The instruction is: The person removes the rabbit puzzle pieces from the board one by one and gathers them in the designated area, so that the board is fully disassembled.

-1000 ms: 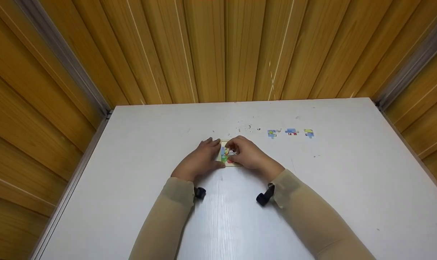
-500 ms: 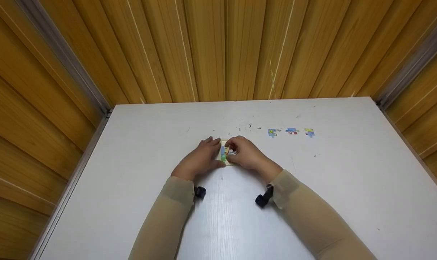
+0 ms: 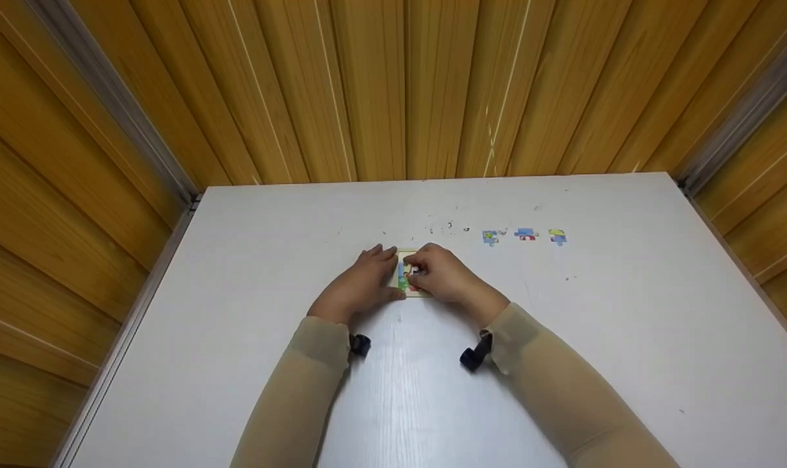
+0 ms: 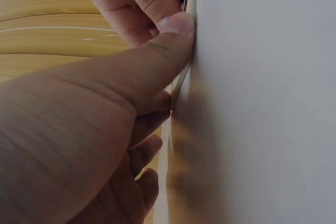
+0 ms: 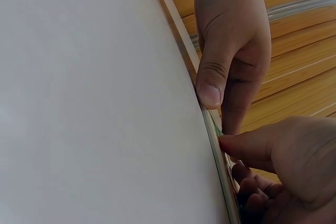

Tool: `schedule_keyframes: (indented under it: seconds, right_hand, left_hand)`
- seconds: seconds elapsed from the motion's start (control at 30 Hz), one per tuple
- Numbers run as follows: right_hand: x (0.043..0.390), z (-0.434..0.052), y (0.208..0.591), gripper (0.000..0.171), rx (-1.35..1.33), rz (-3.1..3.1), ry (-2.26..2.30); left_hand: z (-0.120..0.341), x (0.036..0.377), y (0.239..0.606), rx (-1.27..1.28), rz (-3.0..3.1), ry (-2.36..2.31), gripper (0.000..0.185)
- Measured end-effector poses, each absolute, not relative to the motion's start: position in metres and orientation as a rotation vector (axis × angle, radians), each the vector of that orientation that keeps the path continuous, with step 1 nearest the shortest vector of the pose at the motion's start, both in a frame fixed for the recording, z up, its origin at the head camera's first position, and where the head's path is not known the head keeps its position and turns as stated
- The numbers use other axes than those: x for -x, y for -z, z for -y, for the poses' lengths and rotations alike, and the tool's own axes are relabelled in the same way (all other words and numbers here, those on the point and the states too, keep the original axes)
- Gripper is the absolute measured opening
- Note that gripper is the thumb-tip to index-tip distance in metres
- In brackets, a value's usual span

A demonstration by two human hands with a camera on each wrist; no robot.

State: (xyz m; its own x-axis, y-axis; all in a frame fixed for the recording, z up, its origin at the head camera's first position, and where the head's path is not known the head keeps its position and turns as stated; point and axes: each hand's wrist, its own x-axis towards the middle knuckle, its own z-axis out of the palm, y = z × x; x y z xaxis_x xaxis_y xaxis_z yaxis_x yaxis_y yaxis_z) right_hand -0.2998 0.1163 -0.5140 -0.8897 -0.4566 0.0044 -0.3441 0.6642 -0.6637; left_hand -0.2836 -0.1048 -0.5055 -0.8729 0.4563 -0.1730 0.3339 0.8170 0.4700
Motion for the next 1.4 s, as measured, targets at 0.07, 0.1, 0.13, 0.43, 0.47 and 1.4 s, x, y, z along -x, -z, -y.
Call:
schedule_keyframes:
  seconds: [0.07, 0.1, 0.13, 0.43, 0.47, 1.4]
  right_hand:
    - [0.3, -0.116, 0.514, 0.041, 0.669, -2.715, 1.023]
    - [0.3, -0.116, 0.514, 0.04, 0.671, -2.715, 1.021]
    - [0.301, -0.116, 0.513, 0.04, 0.673, -2.718, 1.019]
    - [0.303, -0.119, 0.511, 0.036, 0.609, -2.685, 1.057]
    - [0.303, -0.12, 0.51, 0.037, 0.596, -2.676, 1.073]
    - [0.309, -0.243, 0.49, 0.043, 0.377, -2.802, 1.047]
  left_hand:
    - [0.105, 0.284, 0.505, -0.61, -2.724, -0.633, 0.088]
    - [0.105, 0.284, 0.505, -0.612, -2.725, -0.634, 0.088]
    - [0.105, 0.285, 0.505, -0.615, -2.726, -0.636, 0.088]
    - [0.103, 0.285, 0.506, -0.577, -2.712, -0.673, 0.088]
    - [0.104, 0.286, 0.506, -0.579, -2.712, -0.674, 0.089]
    - [0.104, 0.286, 0.505, -0.493, -2.713, -0.697, 0.089]
